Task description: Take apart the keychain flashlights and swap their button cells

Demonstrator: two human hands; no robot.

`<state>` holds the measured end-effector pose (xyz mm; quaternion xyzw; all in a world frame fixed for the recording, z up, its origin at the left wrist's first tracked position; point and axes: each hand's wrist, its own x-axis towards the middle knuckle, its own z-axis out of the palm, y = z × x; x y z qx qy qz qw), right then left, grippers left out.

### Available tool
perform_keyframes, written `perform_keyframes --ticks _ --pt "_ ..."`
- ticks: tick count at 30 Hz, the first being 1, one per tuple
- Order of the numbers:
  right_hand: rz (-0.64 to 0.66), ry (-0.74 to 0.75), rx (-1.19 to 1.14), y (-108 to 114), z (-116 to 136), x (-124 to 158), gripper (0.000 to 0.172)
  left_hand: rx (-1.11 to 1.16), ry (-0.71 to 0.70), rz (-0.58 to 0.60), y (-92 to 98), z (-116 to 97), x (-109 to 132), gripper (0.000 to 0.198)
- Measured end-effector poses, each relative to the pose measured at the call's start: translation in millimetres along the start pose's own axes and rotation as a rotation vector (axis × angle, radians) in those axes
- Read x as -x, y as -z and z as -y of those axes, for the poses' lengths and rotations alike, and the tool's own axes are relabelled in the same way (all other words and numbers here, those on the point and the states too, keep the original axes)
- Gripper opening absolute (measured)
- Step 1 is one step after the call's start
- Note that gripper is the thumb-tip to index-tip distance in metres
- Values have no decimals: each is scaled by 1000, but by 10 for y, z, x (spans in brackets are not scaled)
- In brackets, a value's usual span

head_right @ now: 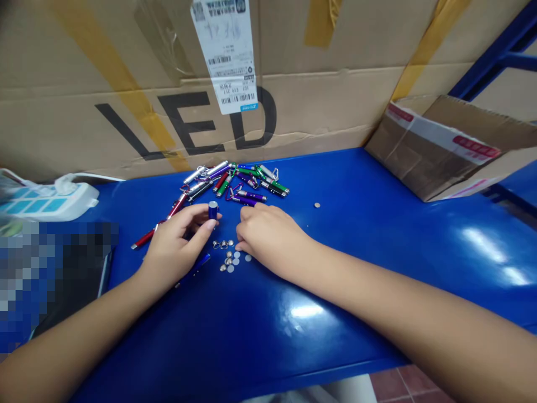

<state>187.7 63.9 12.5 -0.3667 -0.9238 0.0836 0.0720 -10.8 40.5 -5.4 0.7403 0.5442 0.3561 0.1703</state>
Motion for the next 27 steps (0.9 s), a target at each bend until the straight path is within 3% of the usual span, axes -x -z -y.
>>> perform_keyframes --ticks 6,13,23,25,27 --pt "-15 -18 -28 -40 34 17 11 -39 -59 -47 11 13 -8 26" --pt "-12 22 -52 -13 9 72 12 -43 -53 -54 8 29 -10 27" --pt "-28 -39 -193 -14 -5 54 8 -62 -35 -45 -39 46 -37 27" --pt "-58 -60 -281 1 -15 43 11 -67 -56 -43 -41 51 -35 26" --pt "-181 -102 -413 28 -26 24 12 -62 -87 -34 -37 52 -37 25"
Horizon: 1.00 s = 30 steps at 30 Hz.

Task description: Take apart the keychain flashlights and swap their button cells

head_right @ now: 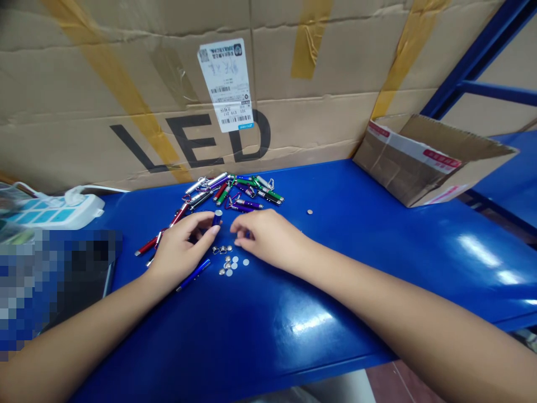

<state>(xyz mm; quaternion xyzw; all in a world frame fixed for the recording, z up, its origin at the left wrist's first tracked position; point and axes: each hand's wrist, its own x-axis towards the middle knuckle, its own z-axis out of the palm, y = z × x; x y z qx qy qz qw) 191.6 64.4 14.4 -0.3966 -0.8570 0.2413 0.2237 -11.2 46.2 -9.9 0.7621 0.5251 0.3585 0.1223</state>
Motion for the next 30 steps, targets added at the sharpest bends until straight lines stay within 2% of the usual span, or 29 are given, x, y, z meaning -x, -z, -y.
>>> perform_keyframes --ticks 4,7,12,16,22,30 --pt "-402 -37 -178 15 12 -83 7 18 -14 33 14 -15 -13 24" --pt "-529 16 -198 -25 15 -147 6 26 -8 28 14 -30 -20 24" --pt "-527 206 -110 -92 -7 -167 8 56 1 7 -6 -38 -22 23" --pt "-510 240 12 -84 -32 -137 16 76 -3 6 -18 -34 -17 23" --pt "-495 369 147 -40 -90 -115 16 84 -13 2 -8 -26 -6 23" --pt "-457 449 207 -64 -132 -58 21 82 -23 9 0 -10 -4 24"
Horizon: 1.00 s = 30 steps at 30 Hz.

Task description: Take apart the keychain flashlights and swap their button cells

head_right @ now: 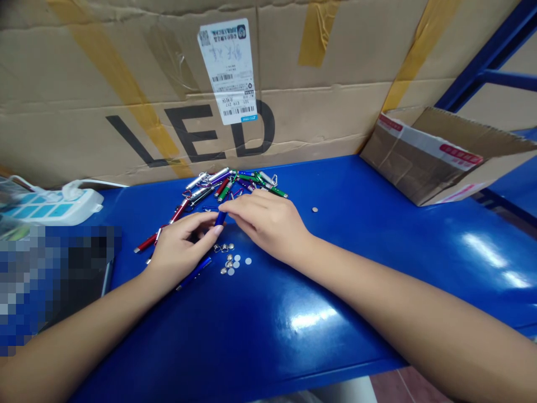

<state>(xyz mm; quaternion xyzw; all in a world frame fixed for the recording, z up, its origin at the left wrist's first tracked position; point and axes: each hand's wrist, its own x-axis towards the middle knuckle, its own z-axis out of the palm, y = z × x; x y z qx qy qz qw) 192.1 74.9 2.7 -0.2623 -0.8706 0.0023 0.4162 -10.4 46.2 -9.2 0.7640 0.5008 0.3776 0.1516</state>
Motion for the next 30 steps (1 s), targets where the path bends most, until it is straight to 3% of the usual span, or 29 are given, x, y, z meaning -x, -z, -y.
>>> perform_keyframes --ticks 3,7,13,18,21,26,30 --pt "-4 -22 -19 31 44 15 20 -37 -38 -4 8 8 -2 23" --pt "-1 -173 -83 142 101 6 10 -95 -73 -1 22 -1 -3 20" --pt "467 -259 -20 183 105 -23 15 -140 -35 -21 22 -21 1 20" --pt "634 -257 -10 24 120 -12 18 -146 -14 -21 14 -16 -6 20" --pt "572 -260 -33 -5 145 -15 13 -143 -23 -11 15 -19 -9 20" --pt "236 -266 -58 65 177 -41 15 -143 -69 -17 10 -3 2 20" --pt "248 -134 -21 79 195 -36 18 -156 -130 -17 16 15 6 20"
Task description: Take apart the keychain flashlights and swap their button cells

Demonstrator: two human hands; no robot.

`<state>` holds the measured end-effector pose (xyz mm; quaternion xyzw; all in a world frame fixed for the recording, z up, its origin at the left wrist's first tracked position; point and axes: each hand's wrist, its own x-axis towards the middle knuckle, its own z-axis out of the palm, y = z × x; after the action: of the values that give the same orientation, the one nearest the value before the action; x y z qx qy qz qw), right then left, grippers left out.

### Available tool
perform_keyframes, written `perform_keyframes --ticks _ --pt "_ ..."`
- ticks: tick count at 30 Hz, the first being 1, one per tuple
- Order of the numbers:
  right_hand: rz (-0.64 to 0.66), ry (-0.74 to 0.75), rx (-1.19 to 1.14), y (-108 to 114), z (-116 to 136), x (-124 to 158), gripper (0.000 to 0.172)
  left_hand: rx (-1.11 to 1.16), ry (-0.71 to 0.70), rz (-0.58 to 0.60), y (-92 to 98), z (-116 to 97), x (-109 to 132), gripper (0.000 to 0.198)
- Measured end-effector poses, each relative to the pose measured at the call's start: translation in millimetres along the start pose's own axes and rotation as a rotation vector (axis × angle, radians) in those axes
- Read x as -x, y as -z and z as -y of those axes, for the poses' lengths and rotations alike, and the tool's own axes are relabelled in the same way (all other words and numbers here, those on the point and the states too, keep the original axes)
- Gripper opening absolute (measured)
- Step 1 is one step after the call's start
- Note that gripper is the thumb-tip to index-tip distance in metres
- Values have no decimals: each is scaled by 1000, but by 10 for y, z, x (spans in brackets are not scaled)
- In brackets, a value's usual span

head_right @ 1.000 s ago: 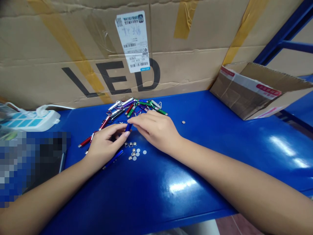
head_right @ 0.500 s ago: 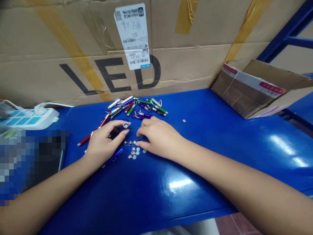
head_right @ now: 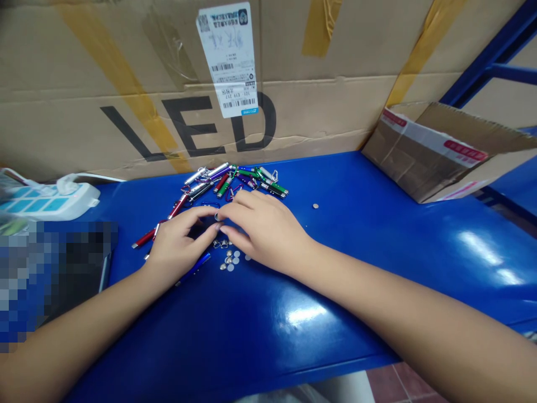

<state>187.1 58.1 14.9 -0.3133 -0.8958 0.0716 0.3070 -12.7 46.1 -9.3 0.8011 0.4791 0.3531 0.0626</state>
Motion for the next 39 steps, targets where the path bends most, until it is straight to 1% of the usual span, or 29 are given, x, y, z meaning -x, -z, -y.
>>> perform_keyframes --ticks 2,4,5,7,9,10,11,13,15,17,18,20,22,23,25,27,29,32,35,39 --pt "-14 -30 -45 -23 8 5 18 -8 -36 -7 12 5 -8 18" --pt "-73 -161 -207 -51 16 -1 20 -20 -84 -26 31 14 -23 17" --pt "-101 -266 -343 -63 20 -9 22 -39 -106 -41 42 20 -32 17" --pt "-114 -529 -697 -75 28 -35 25 -110 -143 -66 63 39 -48 18" --pt "-79 -793 -1074 -65 39 -68 24 -201 -187 -55 82 55 -59 21" --pt "-56 -901 -1237 -54 46 -83 23 -247 -213 -38 92 57 -62 22" --pt "-36 -984 -1370 -42 53 -96 21 -297 -245 -18 103 52 -63 24" --pt "-26 -1081 -1544 -24 62 -111 16 -428 -323 7 133 17 -63 26" --pt "-43 -1104 -1615 -28 58 -111 16 -579 -426 -9 173 -54 -63 26" --pt "-62 -1081 -1653 -52 43 -99 18 -697 -544 -58 214 -147 -68 25" --pt "-60 -1063 -1670 -69 33 -92 18 -736 -590 -90 231 -192 -71 24" --pt "-44 -1032 -1703 -101 18 -77 19 -767 -635 -125 249 -264 -76 23" --pt "-31 -1019 -1728 -120 14 -69 20 -753 -620 -115 246 -295 -75 23" --pt "-28 -1016 -1736 -125 16 -67 20 -729 -587 -92 240 -295 -73 24" --pt "-23 -1016 -1740 -125 22 -68 21 -644 -481 -20 228 -276 -66 26" --pt "-22 -1031 -1724 -120 28 -71 20 -524 -373 32 223 -248 -63 23" --pt "-28 -1054 -1702 -116 29 -71 18 -429 -315 15 233 -231 -65 19" --pt "-28 -1067 -1696 -116 27 -66 17 -395 -329 -28 263 -242 -73 16" --pt "-12 -1062 -1725 -123 28 -58 17 -409 -366 -35 277 -276 -78 18" --pt "6 -1059 -1742 -138 41 -55 20 -396 -360 -29 244 -276 -75 22"
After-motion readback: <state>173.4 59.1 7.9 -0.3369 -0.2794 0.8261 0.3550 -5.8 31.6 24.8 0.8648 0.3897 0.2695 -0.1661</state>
